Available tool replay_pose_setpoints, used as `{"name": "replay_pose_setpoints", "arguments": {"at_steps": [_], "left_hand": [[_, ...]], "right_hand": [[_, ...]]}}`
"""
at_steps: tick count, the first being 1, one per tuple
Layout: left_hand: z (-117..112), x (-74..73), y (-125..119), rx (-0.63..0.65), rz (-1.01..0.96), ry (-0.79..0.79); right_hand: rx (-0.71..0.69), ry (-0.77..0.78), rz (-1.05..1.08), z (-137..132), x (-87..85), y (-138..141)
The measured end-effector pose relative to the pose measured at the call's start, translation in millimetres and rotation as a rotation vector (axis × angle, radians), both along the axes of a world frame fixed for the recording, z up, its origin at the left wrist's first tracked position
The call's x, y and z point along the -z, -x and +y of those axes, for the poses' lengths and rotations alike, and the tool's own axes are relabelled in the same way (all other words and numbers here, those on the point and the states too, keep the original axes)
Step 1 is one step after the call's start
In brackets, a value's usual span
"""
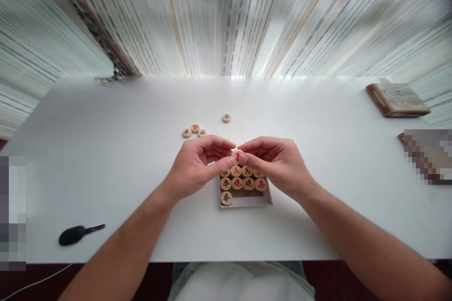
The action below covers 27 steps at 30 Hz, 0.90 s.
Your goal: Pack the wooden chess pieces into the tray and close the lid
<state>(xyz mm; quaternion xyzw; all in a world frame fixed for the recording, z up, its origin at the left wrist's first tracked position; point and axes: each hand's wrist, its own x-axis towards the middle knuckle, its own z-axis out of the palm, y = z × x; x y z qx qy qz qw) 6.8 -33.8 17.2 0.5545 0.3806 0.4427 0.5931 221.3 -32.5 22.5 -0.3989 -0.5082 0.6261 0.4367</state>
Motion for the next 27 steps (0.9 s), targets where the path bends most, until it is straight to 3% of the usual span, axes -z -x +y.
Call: {"name": "replay_pose_setpoints", "arguments": {"at_steps": [5, 16, 27], "left_hand": [[-1.1, -0.6, -2.9, -0.002, -0.029, 0.053], [-8.3, 0.1, -11.6, -0.105, 0.031, -0.055], [-6.7, -6.0, -12.8, -0.116, -0.001, 0.073]], "right_hand": [[0.007, -0.021, 0.041, -1.8, -2.7, 1.8], [0.091, -0.025, -0.045, -4.7, -3.6, 2.2], [0.017, 0.159, 0.072, -2.4, -0.8, 0.7]]}}
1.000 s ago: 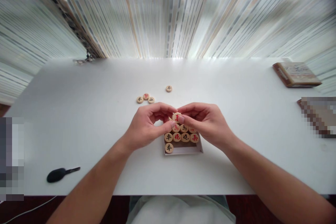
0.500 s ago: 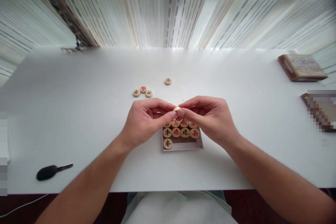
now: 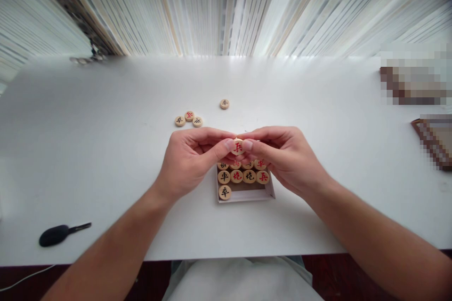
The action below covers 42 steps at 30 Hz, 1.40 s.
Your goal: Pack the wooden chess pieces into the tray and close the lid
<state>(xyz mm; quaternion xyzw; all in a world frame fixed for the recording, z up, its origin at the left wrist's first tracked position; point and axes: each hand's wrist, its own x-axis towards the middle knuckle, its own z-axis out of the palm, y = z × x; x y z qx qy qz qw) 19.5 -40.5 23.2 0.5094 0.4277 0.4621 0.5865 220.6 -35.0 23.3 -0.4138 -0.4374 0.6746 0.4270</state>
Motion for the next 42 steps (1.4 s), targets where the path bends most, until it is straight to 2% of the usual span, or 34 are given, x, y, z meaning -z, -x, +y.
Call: {"name": "replay_pose_setpoints", "arguments": {"at_steps": [6, 12, 23, 29, 33, 36, 42], "left_hand": [[0.1, 4.1, 0.3, 0.009, -0.090, 0.037], [1.3, 4.4, 2.3, 0.044, -0.088, 0.061], [-1.0, 3.0, -0.6, -0.001, -0.020, 0.011], [-4.0, 6.8, 1.9, 0.011, 0.171, -0.220], [-4.2, 8.2, 2.2, 0.074, 0.189, -0.341], [-3.9, 8.1, 1.2, 0.102, 0.133, -0.318], [-3.1, 7.1, -1.0, 0.009, 0.026, -0.263]], "right_hand": [[-0.025, 0.121, 0.087, 2.8, -3.3, -0.6], [-0.026, 0.187, 0.085, 2.4, -3.0, -2.3], [-0.008, 0.083, 0.033, -0.2, -0.9, -1.3], [0.027, 0.032, -0.039, -1.6, -2.6, -0.6], [0.018, 0.022, -0.041, -2.1, -0.6, -2.8], [0.012, 0.006, -0.010, -2.0, -0.2, -3.5], [-0.039, 0.051, 0.098, 0.8, -5.7, -1.3]]}}
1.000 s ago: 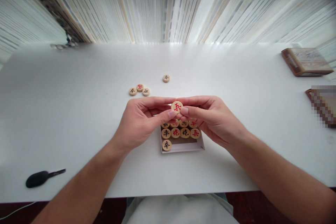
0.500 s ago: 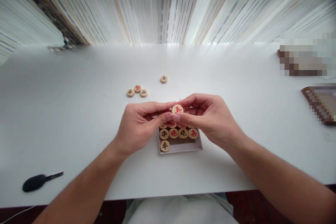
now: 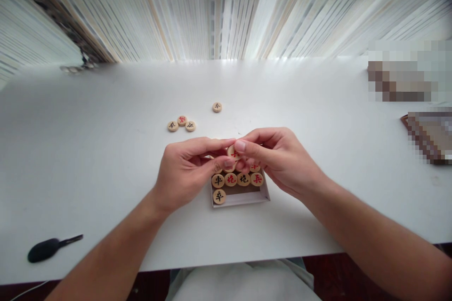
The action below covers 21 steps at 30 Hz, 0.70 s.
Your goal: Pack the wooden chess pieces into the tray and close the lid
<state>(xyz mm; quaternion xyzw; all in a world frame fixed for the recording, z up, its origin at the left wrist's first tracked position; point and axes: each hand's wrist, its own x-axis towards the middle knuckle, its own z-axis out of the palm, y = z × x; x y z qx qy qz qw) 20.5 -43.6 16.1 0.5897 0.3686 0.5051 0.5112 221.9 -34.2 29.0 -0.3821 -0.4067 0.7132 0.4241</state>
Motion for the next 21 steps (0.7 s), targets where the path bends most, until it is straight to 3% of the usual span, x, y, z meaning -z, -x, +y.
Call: {"name": "replay_pose_setpoints", "arguments": {"at_steps": [5, 10, 21], "left_hand": [[-0.5, -3.3, -0.4, -0.006, -0.082, 0.142], [-0.6, -3.7, -0.4, 0.004, -0.101, 0.178], [-0.5, -1.1, 0.7, 0.054, 0.060, -0.079]], "right_hand": [[-0.037, 0.020, 0.032, 0.2, -2.5, -1.0], [-0.039, 0.024, 0.011, -1.6, 0.4, -2.6], [0.001, 0.005, -0.138, -3.1, 0.7, -0.5]]}}
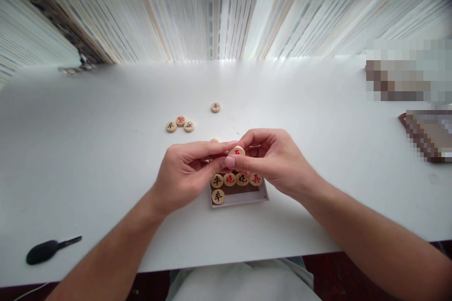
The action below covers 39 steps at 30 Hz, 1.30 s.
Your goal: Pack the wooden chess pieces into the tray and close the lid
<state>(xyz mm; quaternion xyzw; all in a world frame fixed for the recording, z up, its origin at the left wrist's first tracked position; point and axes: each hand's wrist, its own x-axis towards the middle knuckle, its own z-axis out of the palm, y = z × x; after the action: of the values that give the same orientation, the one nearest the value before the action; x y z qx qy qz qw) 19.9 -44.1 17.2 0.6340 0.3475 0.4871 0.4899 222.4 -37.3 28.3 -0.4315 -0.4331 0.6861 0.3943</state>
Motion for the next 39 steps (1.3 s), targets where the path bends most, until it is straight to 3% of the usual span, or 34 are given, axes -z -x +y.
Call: {"name": "replay_pose_setpoints", "arguments": {"at_steps": [9, 18, 32, 39], "left_hand": [[0.1, 4.0, 6.7, 0.092, 0.023, -0.024], [0.5, 3.2, 2.3, 0.060, -0.080, 0.060], [-1.2, -4.4, 1.6, -0.071, -0.017, 0.128], [-0.4, -7.1, 1.9, -0.049, -0.073, 0.174]], "right_hand": [[-0.047, -0.062, 0.007, -4.0, -3.5, 1.1], [-0.099, -0.066, 0.021, -4.5, -10.4, 2.5], [-0.165, 0.043, 0.135, 1.9, -9.2, -2.2], [-0.167, 0.037, 0.147, 3.9, -6.2, -3.0]]}}
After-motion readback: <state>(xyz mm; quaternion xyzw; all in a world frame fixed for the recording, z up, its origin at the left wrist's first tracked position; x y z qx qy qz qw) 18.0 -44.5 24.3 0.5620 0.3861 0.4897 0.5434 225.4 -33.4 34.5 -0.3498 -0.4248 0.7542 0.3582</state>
